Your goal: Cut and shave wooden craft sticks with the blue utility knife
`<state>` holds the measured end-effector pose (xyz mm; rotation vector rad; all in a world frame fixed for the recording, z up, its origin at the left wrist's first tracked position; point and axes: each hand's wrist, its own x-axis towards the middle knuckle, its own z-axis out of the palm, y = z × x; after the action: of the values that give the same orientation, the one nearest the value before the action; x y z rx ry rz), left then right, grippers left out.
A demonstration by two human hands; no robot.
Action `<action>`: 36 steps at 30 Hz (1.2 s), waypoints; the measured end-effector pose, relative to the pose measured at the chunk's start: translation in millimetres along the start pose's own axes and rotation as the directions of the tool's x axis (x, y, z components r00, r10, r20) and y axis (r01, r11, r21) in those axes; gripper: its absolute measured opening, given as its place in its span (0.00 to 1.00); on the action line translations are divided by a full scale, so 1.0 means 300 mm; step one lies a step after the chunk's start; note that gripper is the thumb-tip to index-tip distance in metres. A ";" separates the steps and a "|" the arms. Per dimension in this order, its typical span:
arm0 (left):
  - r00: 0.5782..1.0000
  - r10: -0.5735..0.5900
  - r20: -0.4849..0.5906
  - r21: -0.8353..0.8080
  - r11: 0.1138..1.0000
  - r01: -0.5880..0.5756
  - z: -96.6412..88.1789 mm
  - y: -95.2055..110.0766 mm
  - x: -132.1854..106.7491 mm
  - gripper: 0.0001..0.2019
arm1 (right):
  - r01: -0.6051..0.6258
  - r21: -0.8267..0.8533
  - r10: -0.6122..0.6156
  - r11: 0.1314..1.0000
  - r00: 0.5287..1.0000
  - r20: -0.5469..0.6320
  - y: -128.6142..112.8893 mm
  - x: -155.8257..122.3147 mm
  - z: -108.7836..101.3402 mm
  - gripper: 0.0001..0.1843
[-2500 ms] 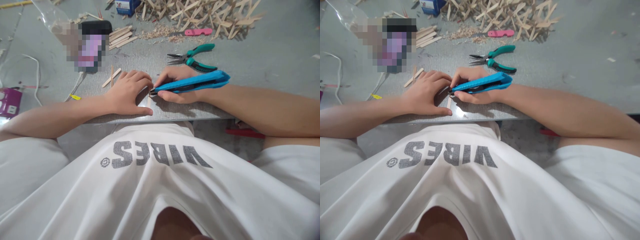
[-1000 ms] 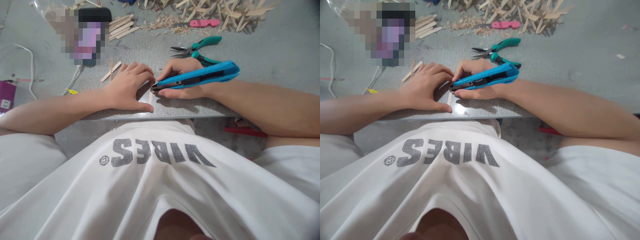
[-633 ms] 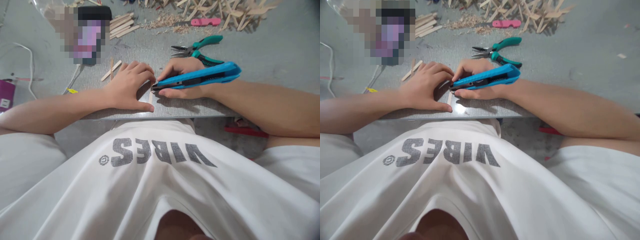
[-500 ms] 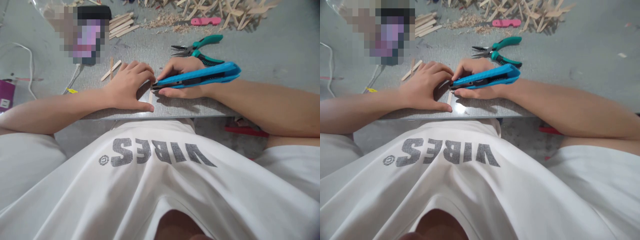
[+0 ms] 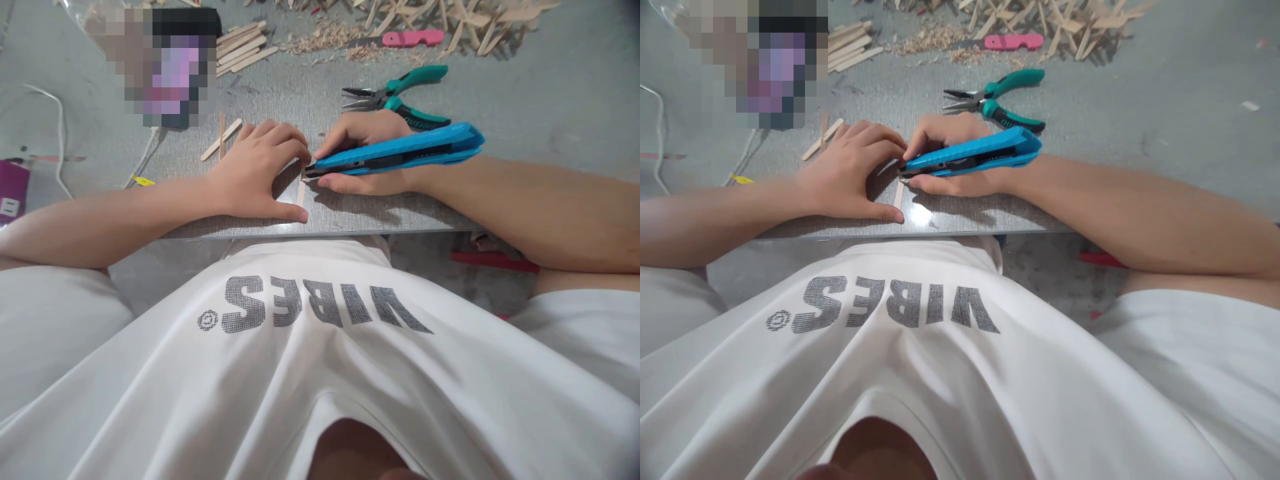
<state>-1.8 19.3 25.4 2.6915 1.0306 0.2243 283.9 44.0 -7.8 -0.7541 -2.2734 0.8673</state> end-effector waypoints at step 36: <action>1.000 -0.006 0.001 0.002 1.000 0.006 0.000 0.001 0.002 0.47 | 0.031 0.040 -0.035 0.999 0.996 0.086 0.030 0.013 -0.016 0.29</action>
<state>-1.2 19.6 25.5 2.6897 1.0386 0.2212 287.2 54.0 -10.2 -0.6719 -2.3317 0.9425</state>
